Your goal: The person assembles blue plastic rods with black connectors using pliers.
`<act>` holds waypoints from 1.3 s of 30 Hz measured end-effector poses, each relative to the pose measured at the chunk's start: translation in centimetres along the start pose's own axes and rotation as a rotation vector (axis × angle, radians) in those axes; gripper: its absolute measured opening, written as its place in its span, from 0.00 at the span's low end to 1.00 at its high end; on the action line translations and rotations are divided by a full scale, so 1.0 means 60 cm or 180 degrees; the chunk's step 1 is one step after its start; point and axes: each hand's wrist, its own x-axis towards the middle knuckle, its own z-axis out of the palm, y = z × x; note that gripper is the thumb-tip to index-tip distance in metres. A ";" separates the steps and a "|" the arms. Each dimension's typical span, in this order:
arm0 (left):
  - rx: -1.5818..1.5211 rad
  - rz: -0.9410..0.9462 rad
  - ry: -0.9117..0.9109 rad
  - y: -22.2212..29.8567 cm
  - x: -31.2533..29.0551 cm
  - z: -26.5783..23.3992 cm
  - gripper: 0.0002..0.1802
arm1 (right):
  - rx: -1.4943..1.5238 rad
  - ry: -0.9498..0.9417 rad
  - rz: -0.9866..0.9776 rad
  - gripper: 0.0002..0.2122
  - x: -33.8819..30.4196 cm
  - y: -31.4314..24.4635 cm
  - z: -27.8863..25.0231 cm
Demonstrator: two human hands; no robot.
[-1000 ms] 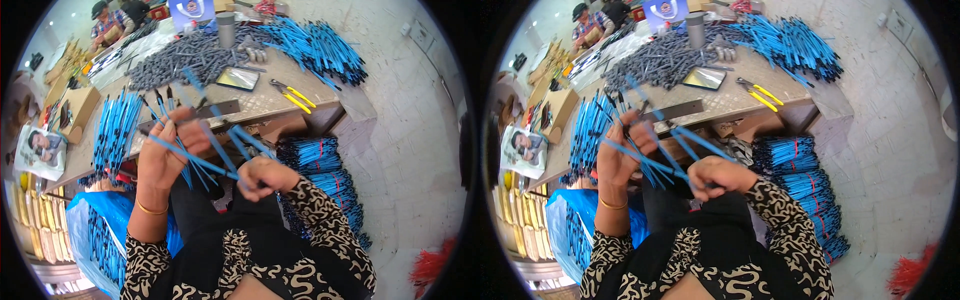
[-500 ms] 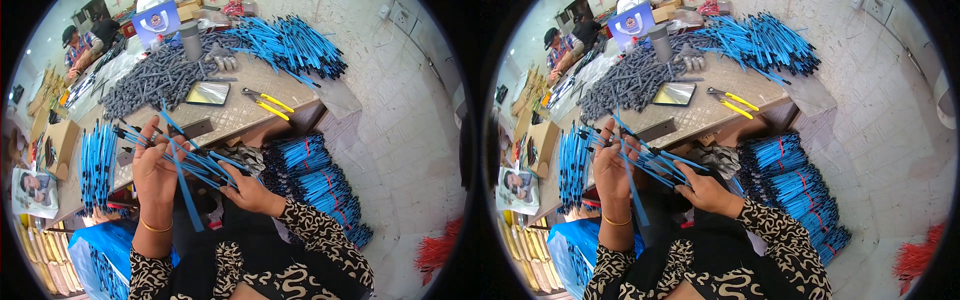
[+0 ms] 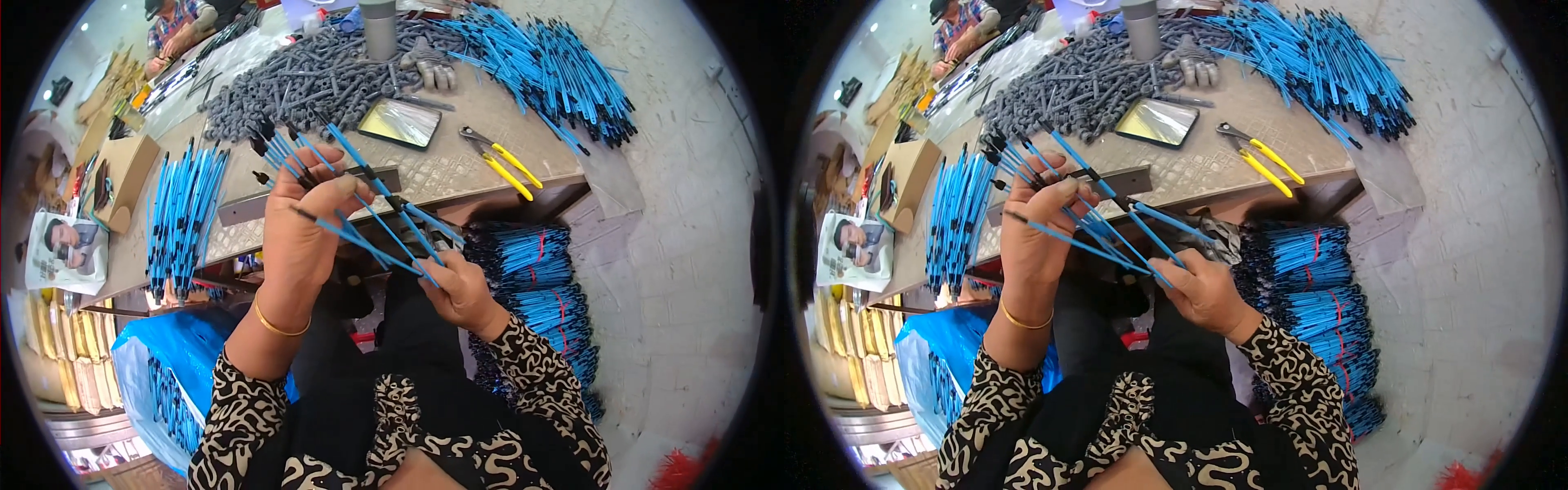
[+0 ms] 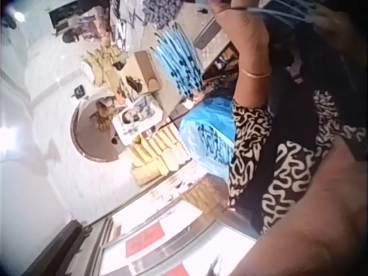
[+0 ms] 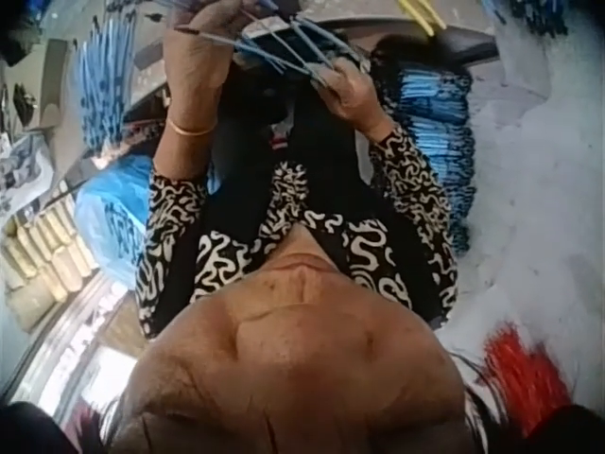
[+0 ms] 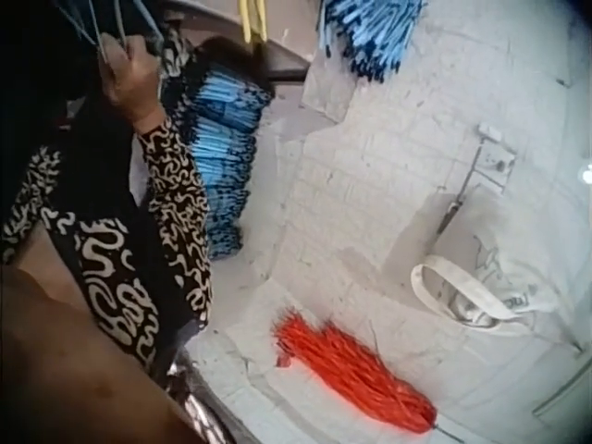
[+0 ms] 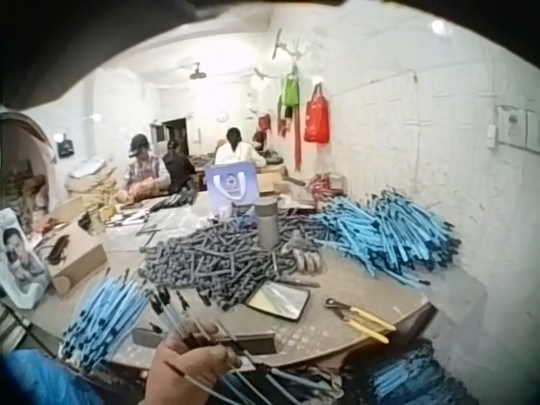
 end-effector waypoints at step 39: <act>-0.0278 -0.0597 -0.0169 0.042 -0.047 -0.037 0.14 | 0.2685 0.0579 0.2633 0.08 0.183 0.241 -0.277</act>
